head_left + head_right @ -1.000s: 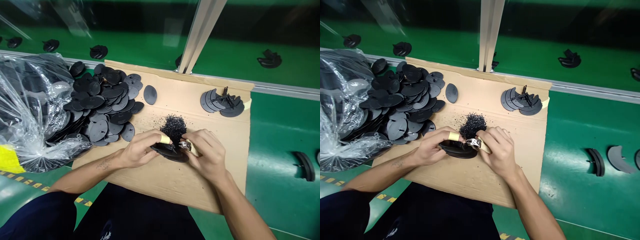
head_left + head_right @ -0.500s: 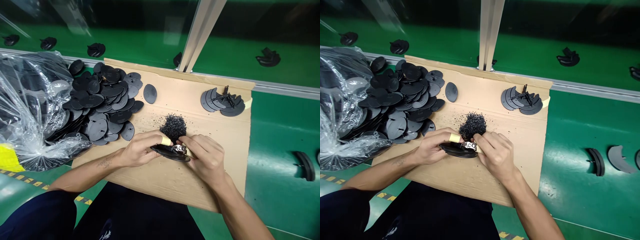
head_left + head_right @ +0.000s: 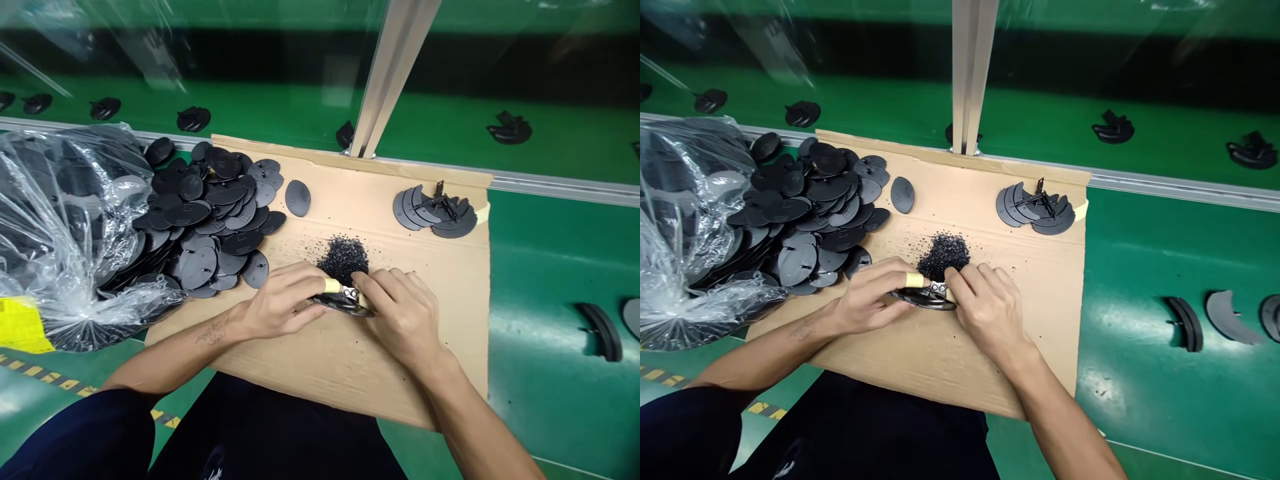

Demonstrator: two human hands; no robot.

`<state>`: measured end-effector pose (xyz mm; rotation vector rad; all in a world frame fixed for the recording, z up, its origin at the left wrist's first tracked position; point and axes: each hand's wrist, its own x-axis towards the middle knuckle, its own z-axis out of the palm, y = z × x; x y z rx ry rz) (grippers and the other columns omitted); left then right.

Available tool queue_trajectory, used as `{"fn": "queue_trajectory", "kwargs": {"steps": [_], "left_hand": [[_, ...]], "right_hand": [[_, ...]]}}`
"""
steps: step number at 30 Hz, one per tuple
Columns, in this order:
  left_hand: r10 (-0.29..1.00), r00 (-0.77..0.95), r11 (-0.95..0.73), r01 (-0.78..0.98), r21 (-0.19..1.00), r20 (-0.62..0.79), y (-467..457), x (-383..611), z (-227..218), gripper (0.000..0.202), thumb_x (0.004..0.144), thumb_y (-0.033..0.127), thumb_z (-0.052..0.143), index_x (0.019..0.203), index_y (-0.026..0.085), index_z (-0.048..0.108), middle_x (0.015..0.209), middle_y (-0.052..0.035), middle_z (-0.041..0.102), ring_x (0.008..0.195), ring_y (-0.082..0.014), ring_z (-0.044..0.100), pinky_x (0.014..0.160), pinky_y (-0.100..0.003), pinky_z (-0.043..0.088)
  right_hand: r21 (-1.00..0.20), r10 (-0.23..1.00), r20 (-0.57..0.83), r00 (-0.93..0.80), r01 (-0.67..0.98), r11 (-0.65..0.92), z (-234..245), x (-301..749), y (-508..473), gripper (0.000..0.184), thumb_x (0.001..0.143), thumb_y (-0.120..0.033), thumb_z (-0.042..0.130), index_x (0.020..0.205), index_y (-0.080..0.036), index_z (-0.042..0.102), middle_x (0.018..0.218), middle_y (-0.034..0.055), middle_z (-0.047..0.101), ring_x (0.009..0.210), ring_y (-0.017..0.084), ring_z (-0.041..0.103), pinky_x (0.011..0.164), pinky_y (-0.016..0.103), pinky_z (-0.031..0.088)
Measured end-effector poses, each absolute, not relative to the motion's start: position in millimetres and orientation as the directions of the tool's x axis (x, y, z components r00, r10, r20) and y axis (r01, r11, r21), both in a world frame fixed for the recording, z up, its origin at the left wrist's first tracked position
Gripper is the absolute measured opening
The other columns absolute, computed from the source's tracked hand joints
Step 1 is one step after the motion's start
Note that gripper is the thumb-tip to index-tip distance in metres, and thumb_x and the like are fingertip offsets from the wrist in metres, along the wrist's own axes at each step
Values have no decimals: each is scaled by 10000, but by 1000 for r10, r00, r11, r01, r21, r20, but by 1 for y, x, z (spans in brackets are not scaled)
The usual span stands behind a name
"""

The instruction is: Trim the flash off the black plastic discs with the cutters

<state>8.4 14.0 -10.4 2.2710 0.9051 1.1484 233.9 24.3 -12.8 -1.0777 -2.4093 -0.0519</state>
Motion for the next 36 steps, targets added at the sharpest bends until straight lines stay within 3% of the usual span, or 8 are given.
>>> {"fn": "queue_trajectory", "kwargs": {"steps": [4, 9, 14, 18, 24, 29, 32, 36], "left_hand": [[745, 381, -667, 383, 640, 548, 17, 7, -14, 171, 951, 193, 607, 1095, 123, 667, 921, -93, 701, 839, -170, 655, 733, -297, 563], [748, 343, -663, 411, 625, 568, 19, 8, -20, 172, 948, 186, 610, 1103, 160, 678, 919, -76, 712, 843, -174, 646, 733, -310, 539], [698, 446, -706, 298, 642, 560, 26, 7, -13, 288, 1006, 384, 570, 1145, 153, 671, 903, -93, 707, 811, -186, 640, 729, -331, 540], [696, 642, -625, 319, 713, 323, 43, -1, 18, 330, 1064, 388, 428, 1106, 171, 673, 917, -90, 698, 837, -191, 659, 751, -318, 550], [493, 864, -810, 413, 416, 102, 93, -13, 71, 144, 990, 232, 578, 910, 188, 690, 879, -52, 721, 848, -206, 681, 721, -294, 519], [764, 640, -645, 751, 141, 86, 181, -37, 79, 147, 944, 227, 623, 985, 180, 756, 1002, -79, 755, 1001, -246, 689, 884, -329, 516], [942, 329, -334, 937, 101, 62, 229, -51, 66, 222, 951, 224, 580, 1076, 189, 760, 1150, -79, 742, 1113, -229, 672, 1009, -300, 486], [986, 163, -165, 984, 60, 43, 263, -61, 45, 293, 894, 120, 525, 1058, 117, 767, 1141, -175, 735, 1125, -305, 677, 1008, -368, 499]], "right_hand": [[-323, 753, 414, -512, 691, 647, -13, 238, 27, 228, 919, -96, 556, 1106, -172, 664, 858, 58, 701, 750, 191, 584, 650, 319, 400], [-630, 771, 431, -468, 456, 629, -2, 241, 30, 189, 920, -252, 678, 1093, -197, 627, 878, 65, 689, 768, 205, 639, 659, 324, 487], [-578, 689, 527, -497, 385, 720, 2, 236, 29, 150, 907, -97, 562, 984, -209, 623, 740, 31, 638, 644, 178, 584, 606, 319, 457], [-501, 636, 600, -485, 391, 772, -1, 236, 28, 206, 893, -45, 540, 1004, -201, 613, 751, 36, 634, 649, 178, 570, 606, 315, 450], [-395, 618, 655, -435, 500, 771, -8, 241, 31, 234, 908, -64, 560, 1091, -195, 625, 824, 64, 657, 723, 207, 595, 632, 335, 446], [-406, 661, 642, -388, 558, 723, -11, 245, 32, 254, 903, -57, 549, 1104, -197, 617, 862, 69, 662, 735, 205, 591, 638, 330, 455], [-382, 646, 645, -408, 561, 735, -13, 243, 29, 266, 882, -46, 535, 1097, -174, 627, 857, 74, 670, 740, 206, 590, 641, 332, 459], [-396, 674, 623, -397, 582, 710, -15, 241, 23, 327, 831, -3, 490, 1068, -156, 654, 836, 76, 675, 741, 203, 577, 647, 336, 464]]}}
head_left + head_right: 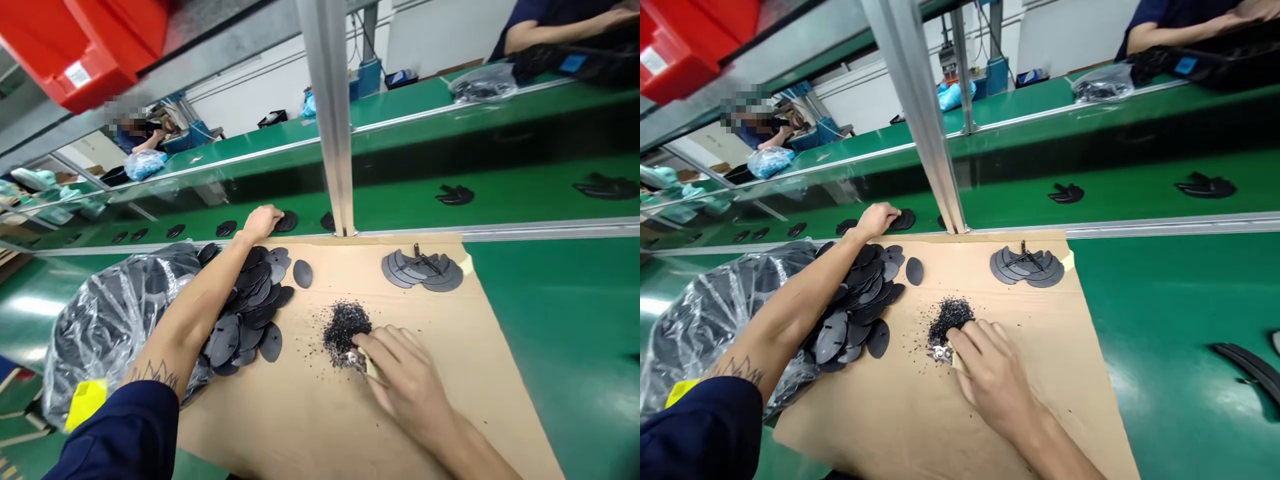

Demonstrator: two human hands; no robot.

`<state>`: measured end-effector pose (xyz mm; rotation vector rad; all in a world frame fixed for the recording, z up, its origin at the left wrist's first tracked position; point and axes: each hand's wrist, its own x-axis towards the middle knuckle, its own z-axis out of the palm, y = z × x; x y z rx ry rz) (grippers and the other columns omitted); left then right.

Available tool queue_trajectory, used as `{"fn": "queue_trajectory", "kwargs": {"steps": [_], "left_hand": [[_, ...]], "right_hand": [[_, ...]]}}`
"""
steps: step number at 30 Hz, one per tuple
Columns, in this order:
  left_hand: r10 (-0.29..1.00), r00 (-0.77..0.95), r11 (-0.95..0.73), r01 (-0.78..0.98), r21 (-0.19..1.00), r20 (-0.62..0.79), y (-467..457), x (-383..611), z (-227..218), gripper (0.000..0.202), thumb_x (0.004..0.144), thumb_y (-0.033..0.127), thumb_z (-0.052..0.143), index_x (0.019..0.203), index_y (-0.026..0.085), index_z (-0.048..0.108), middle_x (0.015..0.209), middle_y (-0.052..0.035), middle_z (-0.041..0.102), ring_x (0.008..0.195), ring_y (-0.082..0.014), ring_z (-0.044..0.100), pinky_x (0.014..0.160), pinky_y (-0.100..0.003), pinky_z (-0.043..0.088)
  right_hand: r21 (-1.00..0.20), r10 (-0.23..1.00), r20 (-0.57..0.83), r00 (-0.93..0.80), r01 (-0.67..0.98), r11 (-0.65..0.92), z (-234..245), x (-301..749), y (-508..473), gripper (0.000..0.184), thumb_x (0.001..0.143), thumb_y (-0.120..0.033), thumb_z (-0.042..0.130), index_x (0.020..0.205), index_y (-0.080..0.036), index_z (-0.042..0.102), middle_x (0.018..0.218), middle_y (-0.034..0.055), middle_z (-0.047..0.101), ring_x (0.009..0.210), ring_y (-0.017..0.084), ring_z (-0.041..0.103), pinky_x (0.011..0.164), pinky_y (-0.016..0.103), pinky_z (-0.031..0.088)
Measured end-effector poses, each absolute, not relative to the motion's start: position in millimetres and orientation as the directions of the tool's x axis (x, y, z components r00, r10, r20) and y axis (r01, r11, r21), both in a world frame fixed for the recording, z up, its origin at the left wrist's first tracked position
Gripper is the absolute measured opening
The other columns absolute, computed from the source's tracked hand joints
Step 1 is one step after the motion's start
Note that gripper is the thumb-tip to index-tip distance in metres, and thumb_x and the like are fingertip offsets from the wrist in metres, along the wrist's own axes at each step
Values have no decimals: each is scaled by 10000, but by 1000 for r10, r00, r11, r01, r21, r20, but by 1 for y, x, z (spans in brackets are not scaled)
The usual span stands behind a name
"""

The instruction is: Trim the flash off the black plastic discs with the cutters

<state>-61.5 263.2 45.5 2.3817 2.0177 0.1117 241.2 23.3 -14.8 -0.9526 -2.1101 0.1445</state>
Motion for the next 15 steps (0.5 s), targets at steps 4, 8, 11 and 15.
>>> {"fn": "queue_trajectory", "kwargs": {"steps": [4, 8, 11, 15], "left_hand": [[995, 101, -101, 994, 49, 9, 284, -51, 38, 219, 824, 112, 568, 918, 88, 764, 1025, -214, 736, 1076, -370, 685, 957, -416, 514], [988, 152, -151, 979, 139, 8, 304, -2, 27, 267, 931, 209, 503, 1021, 112, 735, 1088, -176, 735, 1105, -338, 676, 971, -386, 501], [984, 174, -163, 959, 231, -27, 312, 39, 10, 209, 919, 196, 539, 985, 137, 729, 1099, -137, 749, 1090, -296, 689, 940, -330, 515], [994, 105, -92, 944, 318, -23, 314, 53, 3, 125, 873, 170, 614, 946, 121, 704, 1106, -175, 741, 1082, -321, 694, 919, -370, 535]], "right_hand": [[-395, 704, 586, -400, 617, 680, -14, 242, 18, 311, 858, 1, 465, 1025, -160, 672, 808, 64, 662, 716, 192, 551, 649, 335, 454], [-405, 714, 566, -413, 614, 677, -13, 243, 17, 288, 904, -22, 441, 1024, -157, 666, 801, 62, 653, 710, 194, 540, 650, 338, 442], [-409, 708, 569, -419, 602, 685, -15, 244, 20, 297, 898, -11, 442, 1044, -156, 656, 805, 65, 656, 720, 201, 559, 649, 339, 448], [-432, 704, 579, -411, 578, 693, -18, 246, 26, 335, 857, 2, 468, 1081, -167, 652, 840, 80, 679, 770, 219, 611, 666, 349, 489]]}}
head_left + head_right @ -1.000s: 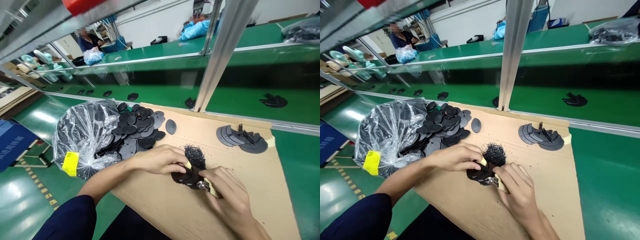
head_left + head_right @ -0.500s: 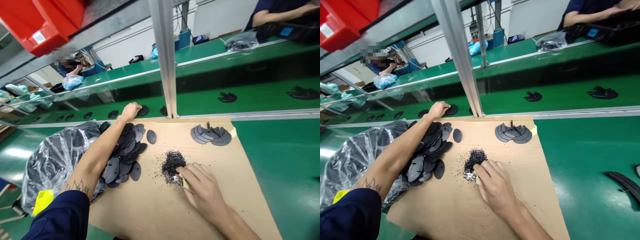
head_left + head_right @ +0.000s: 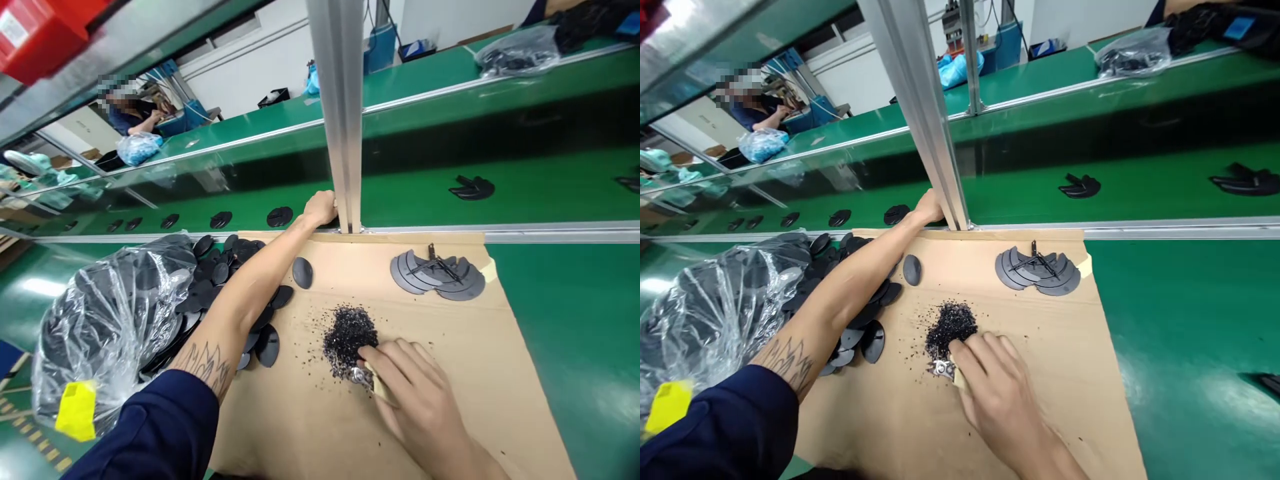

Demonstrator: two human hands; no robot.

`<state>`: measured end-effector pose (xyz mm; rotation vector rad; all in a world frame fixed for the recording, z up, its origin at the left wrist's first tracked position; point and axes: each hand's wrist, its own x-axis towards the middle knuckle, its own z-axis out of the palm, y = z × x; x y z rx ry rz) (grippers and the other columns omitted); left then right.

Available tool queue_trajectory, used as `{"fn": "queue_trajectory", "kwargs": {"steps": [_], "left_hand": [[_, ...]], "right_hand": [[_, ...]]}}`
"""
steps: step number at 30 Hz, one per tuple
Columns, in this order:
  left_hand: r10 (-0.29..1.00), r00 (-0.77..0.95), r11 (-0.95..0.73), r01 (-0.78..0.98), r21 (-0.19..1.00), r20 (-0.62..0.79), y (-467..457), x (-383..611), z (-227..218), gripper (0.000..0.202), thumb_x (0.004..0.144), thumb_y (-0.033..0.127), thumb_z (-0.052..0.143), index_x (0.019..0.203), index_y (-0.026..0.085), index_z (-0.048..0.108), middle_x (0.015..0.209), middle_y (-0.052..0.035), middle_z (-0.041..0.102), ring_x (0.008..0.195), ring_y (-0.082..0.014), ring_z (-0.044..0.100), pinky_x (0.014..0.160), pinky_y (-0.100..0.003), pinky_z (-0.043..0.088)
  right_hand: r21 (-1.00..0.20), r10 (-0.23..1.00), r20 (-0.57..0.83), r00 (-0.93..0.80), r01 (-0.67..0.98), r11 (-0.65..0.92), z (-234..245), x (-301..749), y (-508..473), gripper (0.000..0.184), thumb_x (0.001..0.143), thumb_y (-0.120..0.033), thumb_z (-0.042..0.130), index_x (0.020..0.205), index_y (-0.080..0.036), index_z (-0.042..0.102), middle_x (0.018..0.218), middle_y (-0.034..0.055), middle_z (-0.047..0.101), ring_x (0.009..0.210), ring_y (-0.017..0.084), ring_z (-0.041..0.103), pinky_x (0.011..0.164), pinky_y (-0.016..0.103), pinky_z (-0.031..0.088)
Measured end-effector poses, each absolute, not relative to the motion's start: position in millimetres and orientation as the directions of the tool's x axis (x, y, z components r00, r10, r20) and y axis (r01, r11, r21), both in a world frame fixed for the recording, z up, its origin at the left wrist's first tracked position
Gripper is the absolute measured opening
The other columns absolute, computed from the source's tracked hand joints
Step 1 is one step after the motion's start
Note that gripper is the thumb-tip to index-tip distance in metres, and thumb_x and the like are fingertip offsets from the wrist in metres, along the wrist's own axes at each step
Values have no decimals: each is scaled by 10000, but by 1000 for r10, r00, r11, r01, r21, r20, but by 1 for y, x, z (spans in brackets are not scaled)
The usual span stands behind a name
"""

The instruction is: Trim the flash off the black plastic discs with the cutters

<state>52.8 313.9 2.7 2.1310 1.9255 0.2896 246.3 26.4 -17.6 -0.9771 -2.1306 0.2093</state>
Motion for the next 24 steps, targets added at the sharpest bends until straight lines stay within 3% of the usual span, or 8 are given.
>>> {"fn": "queue_trajectory", "kwargs": {"steps": [4, 9, 12, 14, 16, 19, 21, 24], "left_hand": [[997, 73, -73, 909, 411, 16, 298, 14, 27, 67, 870, 111, 608, 902, 96, 665, 979, -173, 735, 1039, -299, 705, 951, -399, 534], [974, 225, -183, 782, 595, 3, 233, -30, 60, 58, 910, 160, 619, 929, 105, 627, 929, -90, 727, 861, -169, 718, 830, -289, 580], [839, 542, -331, 462, 823, 33, 171, -26, 60, 203, 888, 308, 720, 939, 127, 644, 916, -77, 735, 817, -163, 720, 771, -289, 599], [713, 693, -377, 244, 894, 111, 130, -14, 53, 280, 917, 415, 703, 975, 145, 660, 941, -90, 747, 853, -181, 737, 786, -310, 615], [634, 760, -413, 174, 894, 145, 101, -1, 44, 339, 973, 492, 608, 1000, 160, 668, 990, -107, 764, 885, -191, 751, 802, -314, 626], [599, 793, -475, 238, 847, 113, 91, 4, 37, 416, 998, 556, 522, 1023, 172, 681, 1011, -105, 774, 904, -200, 755, 820, -324, 630], [693, 719, -493, 424, 760, 48, 103, -2, 37, 369, 994, 515, 549, 994, 170, 680, 1020, -99, 764, 960, -216, 742, 878, -348, 611], [911, 411, -350, 809, 472, -29, 132, -16, 36, 261, 929, 404, 661, 975, 148, 636, 1101, -137, 725, 1123, -294, 684, 1000, -432, 540]], "right_hand": [[-481, 714, 591, -377, 545, 686, -17, 246, 27, 318, 856, -28, 515, 1101, -177, 653, 887, 90, 702, 777, 225, 646, 669, 359, 524], [-705, 816, 515, -263, 412, 578, -10, 237, 20, 199, 938, -138, 575, 1100, -216, 660, 914, 71, 712, 788, 201, 675, 676, 317, 552], [-834, 896, 413, -160, 329, 443, -6, 233, 21, 257, 967, -288, 620, 1216, -237, 658, 1170, 109, 705, 906, 207, 689, 765, 333, 581], [-917, 936, 312, -161, 207, 341, -4, 232, 24, 381, 958, -382, 642, 1309, -234, 625, 1215, 116, 700, 860, 197, 685, 767, 345, 591], [-974, 947, 200, -252, 56, 221, -1, 231, 27, 420, 944, -448, 654, 1285, -202, 645, 1051, 92, 737, 775, 188, 672, 720, 334, 588], [-992, 935, 125, -333, -76, 105, 0, 230, 29, 369, 908, -501, 686, 1065, -169, 718, 809, 47, 701, 739, 195, 649, 663, 309, 556], [-990, 956, 117, -268, -103, 93, -2, 230, 29, 352, 866, -505, 732, 962, -166, 716, 731, 22, 656, 674, 176, 604, 619, 291, 523], [-993, 986, 95, -137, -86, 84, -10, 230, 31, 360, 797, -503, 793, 875, -165, 697, 652, -11, 585, 594, 147, 528, 568, 274, 476]]}}
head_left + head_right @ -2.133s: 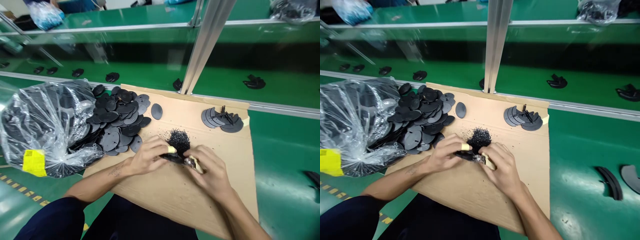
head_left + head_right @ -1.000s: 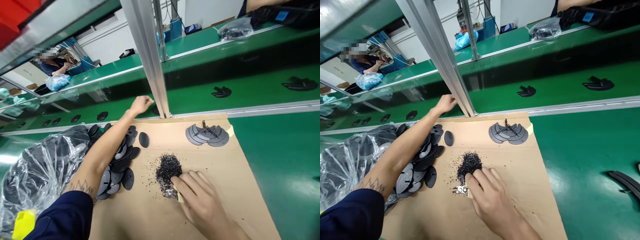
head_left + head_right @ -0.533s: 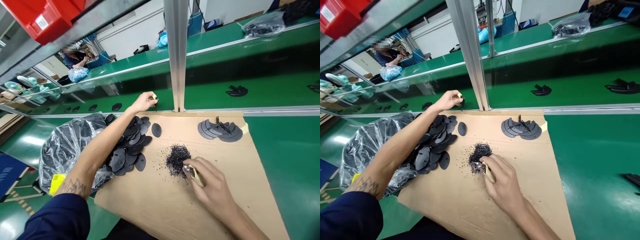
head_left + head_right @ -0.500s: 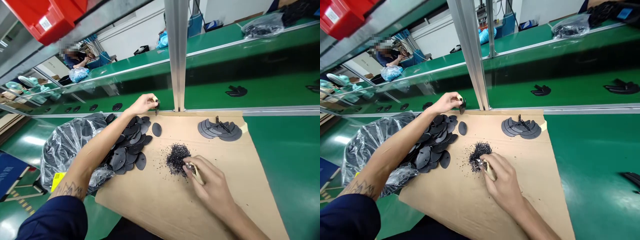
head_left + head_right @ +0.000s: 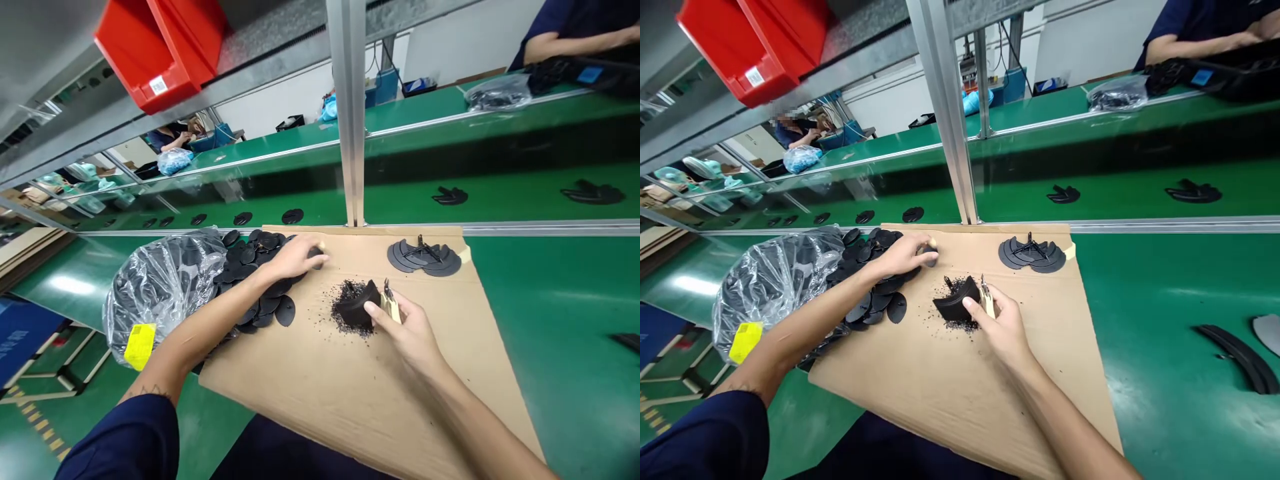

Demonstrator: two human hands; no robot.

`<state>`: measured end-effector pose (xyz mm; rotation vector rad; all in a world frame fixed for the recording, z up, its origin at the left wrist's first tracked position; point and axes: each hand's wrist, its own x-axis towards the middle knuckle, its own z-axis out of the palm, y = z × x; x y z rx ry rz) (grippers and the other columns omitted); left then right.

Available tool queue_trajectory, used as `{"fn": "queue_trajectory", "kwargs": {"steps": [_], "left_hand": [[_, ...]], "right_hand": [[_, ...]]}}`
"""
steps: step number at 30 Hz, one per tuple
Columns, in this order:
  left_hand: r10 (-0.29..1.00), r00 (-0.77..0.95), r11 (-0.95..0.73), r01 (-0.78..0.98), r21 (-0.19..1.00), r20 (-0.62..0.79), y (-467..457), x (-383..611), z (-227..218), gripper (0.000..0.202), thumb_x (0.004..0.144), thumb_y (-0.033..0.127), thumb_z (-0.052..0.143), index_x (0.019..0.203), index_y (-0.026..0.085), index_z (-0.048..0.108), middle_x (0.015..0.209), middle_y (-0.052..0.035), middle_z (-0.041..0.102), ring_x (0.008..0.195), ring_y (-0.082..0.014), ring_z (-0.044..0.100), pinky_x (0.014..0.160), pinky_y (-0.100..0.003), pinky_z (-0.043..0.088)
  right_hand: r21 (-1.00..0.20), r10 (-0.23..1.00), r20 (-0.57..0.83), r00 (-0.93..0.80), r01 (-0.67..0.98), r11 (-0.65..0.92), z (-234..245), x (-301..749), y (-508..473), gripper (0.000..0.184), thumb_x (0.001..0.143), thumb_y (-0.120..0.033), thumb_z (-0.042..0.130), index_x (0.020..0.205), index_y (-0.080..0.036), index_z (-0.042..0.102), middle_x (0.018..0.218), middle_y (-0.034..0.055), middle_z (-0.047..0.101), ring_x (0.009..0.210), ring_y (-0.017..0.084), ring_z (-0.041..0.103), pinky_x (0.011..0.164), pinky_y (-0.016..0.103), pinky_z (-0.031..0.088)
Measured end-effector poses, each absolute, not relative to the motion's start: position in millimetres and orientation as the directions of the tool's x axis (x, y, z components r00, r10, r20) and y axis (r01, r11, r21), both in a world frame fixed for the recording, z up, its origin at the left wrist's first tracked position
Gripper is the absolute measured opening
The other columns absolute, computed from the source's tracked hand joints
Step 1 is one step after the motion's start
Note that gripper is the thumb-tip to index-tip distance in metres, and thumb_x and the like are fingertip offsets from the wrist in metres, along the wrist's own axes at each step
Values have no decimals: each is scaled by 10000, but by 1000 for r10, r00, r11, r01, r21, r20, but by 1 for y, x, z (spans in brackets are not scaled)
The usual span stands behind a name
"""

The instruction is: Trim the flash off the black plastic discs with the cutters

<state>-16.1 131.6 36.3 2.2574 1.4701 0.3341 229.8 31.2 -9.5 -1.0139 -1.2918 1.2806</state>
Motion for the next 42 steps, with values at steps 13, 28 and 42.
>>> {"fn": "queue_trajectory", "kwargs": {"steps": [13, 28, 42], "left_hand": [[969, 245, -229, 822, 521, 40, 138, -2, 27, 399, 912, 176, 636, 1267, 170, 453, 1104, -92, 717, 1042, -227, 723, 916, -344, 573], [939, 166, -310, 40, 950, 300, 34, 20, -8, 272, 896, 236, 751, 1145, 206, 646, 1058, -30, 720, 972, -112, 711, 858, -194, 578], [937, 167, -350, 431, 832, 308, 22, 12, -7, 152, 901, 286, 727, 986, 169, 678, 814, -8, 697, 693, -106, 603, 659, -217, 483]], "right_hand": [[-997, 997, 78, 4, -7, 78, -8, 232, 32, 469, 751, -567, 783, 1020, -185, 745, 1009, 97, 764, 955, 293, 702, 841, 394, 573], [-994, 983, 27, -181, 95, 45, -3, 220, 17, 155, 868, -362, 694, 879, -212, 655, 789, 2, 646, 732, 176, 588, 669, 269, 497], [-974, 966, -147, -211, 202, -104, 4, 220, 12, 242, 853, -431, 726, 866, -223, 603, 714, -34, 525, 627, 131, 459, 600, 253, 444]]}}
